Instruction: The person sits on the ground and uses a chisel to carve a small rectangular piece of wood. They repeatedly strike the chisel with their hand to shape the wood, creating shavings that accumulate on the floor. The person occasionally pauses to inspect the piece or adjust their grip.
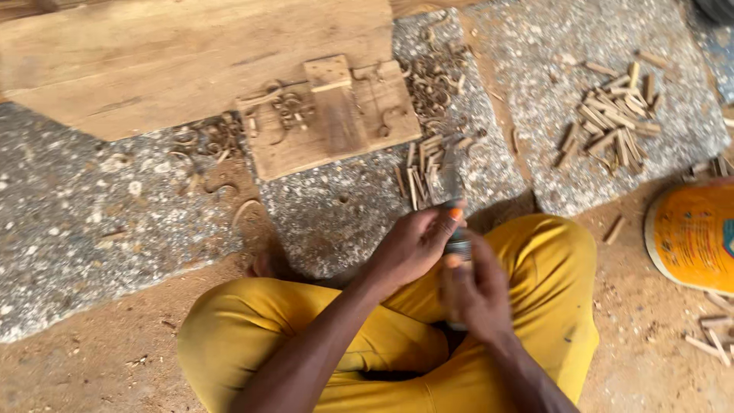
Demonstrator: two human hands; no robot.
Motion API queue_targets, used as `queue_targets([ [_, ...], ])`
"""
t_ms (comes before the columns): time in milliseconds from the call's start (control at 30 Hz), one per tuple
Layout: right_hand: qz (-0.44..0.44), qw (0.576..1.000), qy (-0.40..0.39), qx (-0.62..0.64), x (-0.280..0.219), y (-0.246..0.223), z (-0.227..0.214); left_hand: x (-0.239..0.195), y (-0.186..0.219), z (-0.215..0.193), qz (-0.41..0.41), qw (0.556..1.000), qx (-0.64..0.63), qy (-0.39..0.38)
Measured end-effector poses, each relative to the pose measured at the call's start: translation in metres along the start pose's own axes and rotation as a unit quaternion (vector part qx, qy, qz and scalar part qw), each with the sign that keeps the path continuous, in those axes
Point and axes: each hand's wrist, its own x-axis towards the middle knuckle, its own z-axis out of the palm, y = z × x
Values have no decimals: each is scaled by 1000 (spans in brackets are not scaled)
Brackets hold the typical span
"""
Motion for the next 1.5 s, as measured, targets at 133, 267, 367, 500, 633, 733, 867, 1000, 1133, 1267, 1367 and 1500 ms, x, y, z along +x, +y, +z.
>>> queue_targets([
  [133, -60, 980, -68, -179, 12, -5, 0, -7, -5, -3, -177, 976, -108, 67],
  [267, -90, 968, -86, -216, 17, -24, 4, -4, 0, -8, -107, 980, -151, 77],
  [367, -122, 950, -71, -280, 14, -33, 2, -6, 4, -5, -91, 980, -163, 70],
  [500, -375, 854, 0, -360, 17, -40, -29, -6, 6, 3, -54, 976, -169, 124],
  [633, -255, 832, 149, -469, 58, -28, -104, -2, 12, -10, -84, 957, -199, 193],
  [733, -259, 813, 168, -494, 113, -16, -165, -1, 22, -16, -102, 941, -233, 221],
  [867, -278, 761, 220, -543, 172, 10, -228, -3, 24, -15, -107, 956, -177, 207],
  [1000, -85, 805, 268, -523, 214, 28, -250, 2, 19, -15, -118, 965, -129, 195],
  [1133, -5, 787, 286, -548, 228, 39, -242, 4, 17, -14, -116, 969, -100, 196],
  [1267, 6, 792, 298, -533, 231, 49, -243, 7, 15, -13, -126, 969, -80, 195],
  [1367, -29, 827, 296, -476, 228, 55, -247, 6, 17, -13, -125, 971, -61, 196],
  [1500, -235, 799, 271, -482, 199, 33, -231, 3, 21, -15, -138, 969, 106, 176],
])
